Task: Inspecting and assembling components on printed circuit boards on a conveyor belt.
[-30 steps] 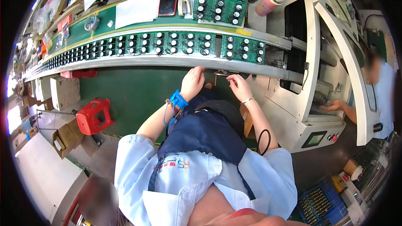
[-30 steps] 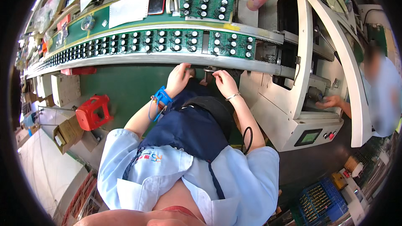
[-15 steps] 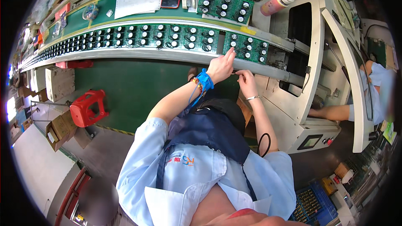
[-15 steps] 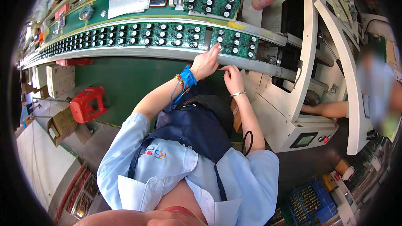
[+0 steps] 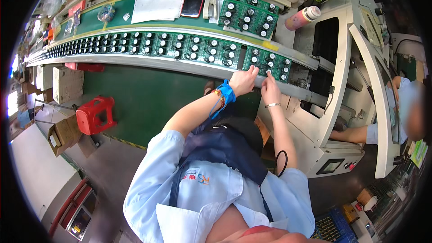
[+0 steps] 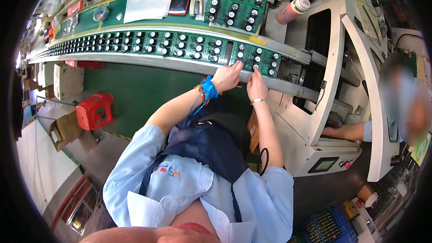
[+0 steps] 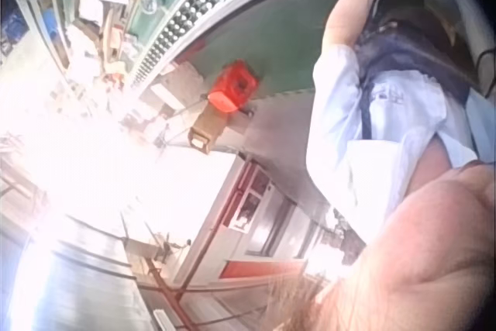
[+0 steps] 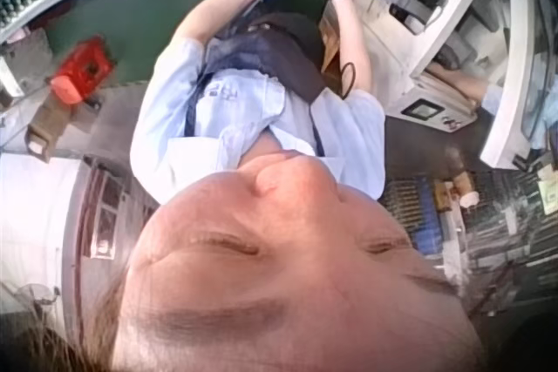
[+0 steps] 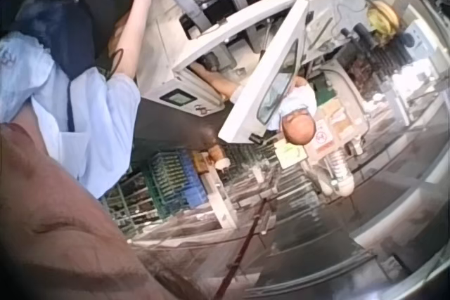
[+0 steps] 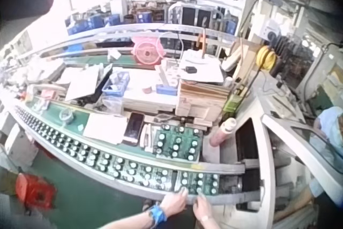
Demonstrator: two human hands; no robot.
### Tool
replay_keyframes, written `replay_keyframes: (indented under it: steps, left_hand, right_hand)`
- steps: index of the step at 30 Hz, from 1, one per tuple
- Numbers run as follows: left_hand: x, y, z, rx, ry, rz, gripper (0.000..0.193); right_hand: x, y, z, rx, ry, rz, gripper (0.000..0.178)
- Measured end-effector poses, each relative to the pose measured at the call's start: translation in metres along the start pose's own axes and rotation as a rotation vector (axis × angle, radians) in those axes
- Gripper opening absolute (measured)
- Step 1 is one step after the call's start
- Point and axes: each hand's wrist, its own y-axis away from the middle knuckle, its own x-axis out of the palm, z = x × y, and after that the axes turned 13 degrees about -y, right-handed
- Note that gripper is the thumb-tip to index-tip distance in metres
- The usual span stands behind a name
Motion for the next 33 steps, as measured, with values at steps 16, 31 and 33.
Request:
replay_keyframes:
  steps: [16,31,33]
  left_hand:
    - [-0.008,0.003,0.021,-0.004,0.255,-0.144,0.019]
    - [-0.019,0.006,0.032,0.03,0.249,-0.106,0.024]
    - [-0.028,0.01,0.037,0.038,0.263,-0.11,0.026]
  right_hand:
    - [0.008,-0.035,0.036,-0.347,0.208,0.044,0.02]
    - [0.006,-0.046,0.05,-0.376,0.269,0.11,0.014]
    - [0.003,-0.04,0.053,-0.321,0.256,0.122,0.018]
